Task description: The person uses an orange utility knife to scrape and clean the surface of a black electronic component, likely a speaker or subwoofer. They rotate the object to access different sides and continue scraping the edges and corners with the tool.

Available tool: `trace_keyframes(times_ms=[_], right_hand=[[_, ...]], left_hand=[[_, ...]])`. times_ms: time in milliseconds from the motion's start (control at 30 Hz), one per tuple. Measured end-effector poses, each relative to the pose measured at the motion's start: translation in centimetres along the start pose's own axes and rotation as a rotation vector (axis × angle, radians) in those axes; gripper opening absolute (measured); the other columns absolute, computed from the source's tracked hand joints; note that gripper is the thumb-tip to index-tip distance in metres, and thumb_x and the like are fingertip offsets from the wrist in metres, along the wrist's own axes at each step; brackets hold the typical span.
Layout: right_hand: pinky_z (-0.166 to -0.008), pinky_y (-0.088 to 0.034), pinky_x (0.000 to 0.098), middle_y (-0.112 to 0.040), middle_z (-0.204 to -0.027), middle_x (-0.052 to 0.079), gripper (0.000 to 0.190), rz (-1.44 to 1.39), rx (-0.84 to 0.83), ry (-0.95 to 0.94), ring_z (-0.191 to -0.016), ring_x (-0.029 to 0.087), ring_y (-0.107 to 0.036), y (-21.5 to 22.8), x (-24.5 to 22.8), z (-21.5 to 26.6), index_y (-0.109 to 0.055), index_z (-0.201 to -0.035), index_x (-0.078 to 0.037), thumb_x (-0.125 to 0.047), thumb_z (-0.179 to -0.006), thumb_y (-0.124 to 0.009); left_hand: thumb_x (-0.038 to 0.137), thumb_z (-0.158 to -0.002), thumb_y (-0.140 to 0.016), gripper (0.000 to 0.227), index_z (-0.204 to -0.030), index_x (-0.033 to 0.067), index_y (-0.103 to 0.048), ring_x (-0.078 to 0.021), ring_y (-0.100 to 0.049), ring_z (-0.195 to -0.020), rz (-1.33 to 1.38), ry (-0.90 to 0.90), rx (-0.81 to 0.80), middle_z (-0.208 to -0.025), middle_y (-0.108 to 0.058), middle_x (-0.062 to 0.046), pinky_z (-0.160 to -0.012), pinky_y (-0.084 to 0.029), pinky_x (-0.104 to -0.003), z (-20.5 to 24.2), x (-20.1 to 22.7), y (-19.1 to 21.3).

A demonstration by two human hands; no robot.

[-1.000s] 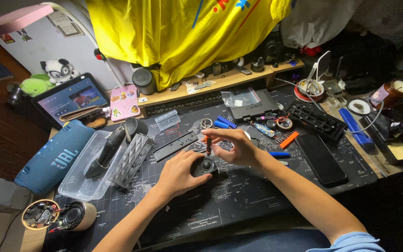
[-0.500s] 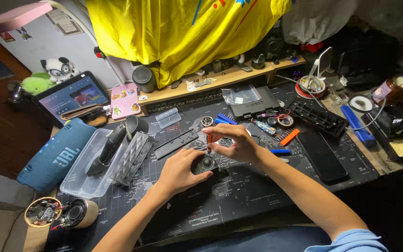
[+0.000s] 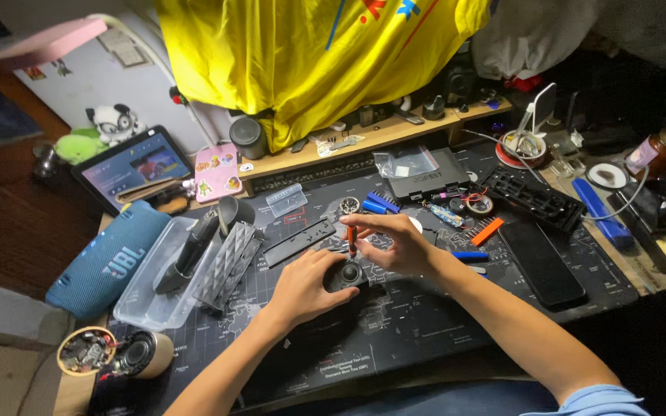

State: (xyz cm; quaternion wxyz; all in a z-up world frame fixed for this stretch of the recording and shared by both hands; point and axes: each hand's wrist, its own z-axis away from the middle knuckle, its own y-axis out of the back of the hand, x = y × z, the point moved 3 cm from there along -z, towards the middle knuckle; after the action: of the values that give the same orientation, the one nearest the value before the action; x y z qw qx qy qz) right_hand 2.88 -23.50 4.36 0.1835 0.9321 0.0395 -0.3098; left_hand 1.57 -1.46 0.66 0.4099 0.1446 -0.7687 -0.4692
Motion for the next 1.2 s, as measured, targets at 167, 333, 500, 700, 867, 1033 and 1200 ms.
trace_keyframes(times_ms=[167, 333, 500, 700, 867, 1033, 1200], right_hand=[[-0.075, -0.072, 0.0504, -0.083, -0.101, 0.02, 0.056, 0.009, 0.019, 0.023, -0.085, 0.034, -0.082, 0.1, -0.3, -0.4, -0.07, -0.145, -0.005, 0.008, -0.091, -0.08], [-0.075, -0.072, 0.0493, -0.083, -0.101, 0.018, 0.057, 0.012, 0.017, 0.024, -0.086, 0.032, -0.082, 0.1, -0.2, -0.2, -0.07, -0.145, -0.006, 0.008, -0.09, -0.08], [-0.076, -0.072, 0.0475, -0.081, -0.102, 0.02, 0.053, 0.014, 0.032, 0.02, -0.088, 0.033, -0.082, 0.0, 0.1, 0.0, -0.073, -0.141, -0.004, 0.008, -0.09, -0.082], [-0.076, -0.072, 0.0479, -0.082, -0.103, 0.02, 0.052, -0.018, 0.053, -0.007, -0.089, 0.032, -0.083, -0.4, -0.9, -0.4, -0.073, -0.139, -0.002, 0.01, -0.089, -0.083], [-0.075, -0.071, 0.0474, -0.081, -0.101, 0.016, 0.049, 0.058, 0.069, 0.018, -0.087, 0.031, -0.082, -0.8, -0.2, 0.1, -0.075, -0.136, -0.004, 0.005, -0.09, -0.086], [-0.077, -0.071, 0.0455, -0.08, -0.099, 0.014, 0.049, 0.057, 0.093, 0.018, -0.085, 0.027, -0.08, -0.8, 0.4, 0.5, -0.076, -0.137, -0.007, 0.001, -0.09, -0.088], [-0.076, -0.069, 0.0459, -0.081, -0.104, 0.017, 0.049, 0.05, 0.079, 0.016, -0.085, 0.029, -0.08, -0.9, -0.5, -0.1, -0.073, -0.138, -0.006, 0.0, -0.091, -0.087]], left_hand=[[0.06, -0.082, -0.084, 0.064, -0.128, 0.0159, -0.075, -0.0299, -0.073, -0.101, -0.014, -0.014, 0.03, -0.112, -0.079, -0.005, -0.088, -0.06, -0.041, 0.0, -0.4, -0.3], [0.06, -0.082, -0.084, 0.063, -0.127, 0.0163, -0.076, -0.0297, -0.073, -0.101, -0.01, -0.008, 0.029, -0.112, -0.079, -0.005, -0.088, -0.06, -0.042, -0.1, -0.3, -0.3], [0.061, -0.084, -0.083, 0.063, -0.127, 0.0153, -0.076, -0.0294, -0.073, -0.099, -0.01, -0.007, 0.014, -0.111, -0.079, -0.005, -0.088, -0.059, -0.041, -0.1, -0.4, -0.3], [0.059, -0.083, -0.084, 0.063, -0.127, 0.0149, -0.076, -0.0299, -0.073, -0.099, -0.002, -0.007, 0.021, -0.11, -0.079, -0.006, -0.087, -0.059, -0.041, -0.1, -0.6, -0.4], [0.059, -0.083, -0.084, 0.063, -0.126, 0.0138, -0.076, -0.0311, -0.073, -0.099, -0.011, -0.02, 0.034, -0.111, -0.079, -0.007, -0.087, -0.059, -0.042, -0.1, -0.5, -0.4], [0.059, -0.083, -0.084, 0.063, -0.127, 0.014, -0.076, -0.0298, -0.073, -0.1, -0.011, -0.016, 0.033, -0.111, -0.079, -0.007, -0.086, -0.059, -0.041, -0.1, -0.5, -0.4], [0.059, -0.084, -0.084, 0.065, -0.129, 0.0125, -0.076, -0.0305, -0.073, -0.099, 0.0, -0.008, 0.005, -0.112, -0.079, -0.008, -0.086, -0.058, -0.042, -0.1, -0.3, -0.1]])
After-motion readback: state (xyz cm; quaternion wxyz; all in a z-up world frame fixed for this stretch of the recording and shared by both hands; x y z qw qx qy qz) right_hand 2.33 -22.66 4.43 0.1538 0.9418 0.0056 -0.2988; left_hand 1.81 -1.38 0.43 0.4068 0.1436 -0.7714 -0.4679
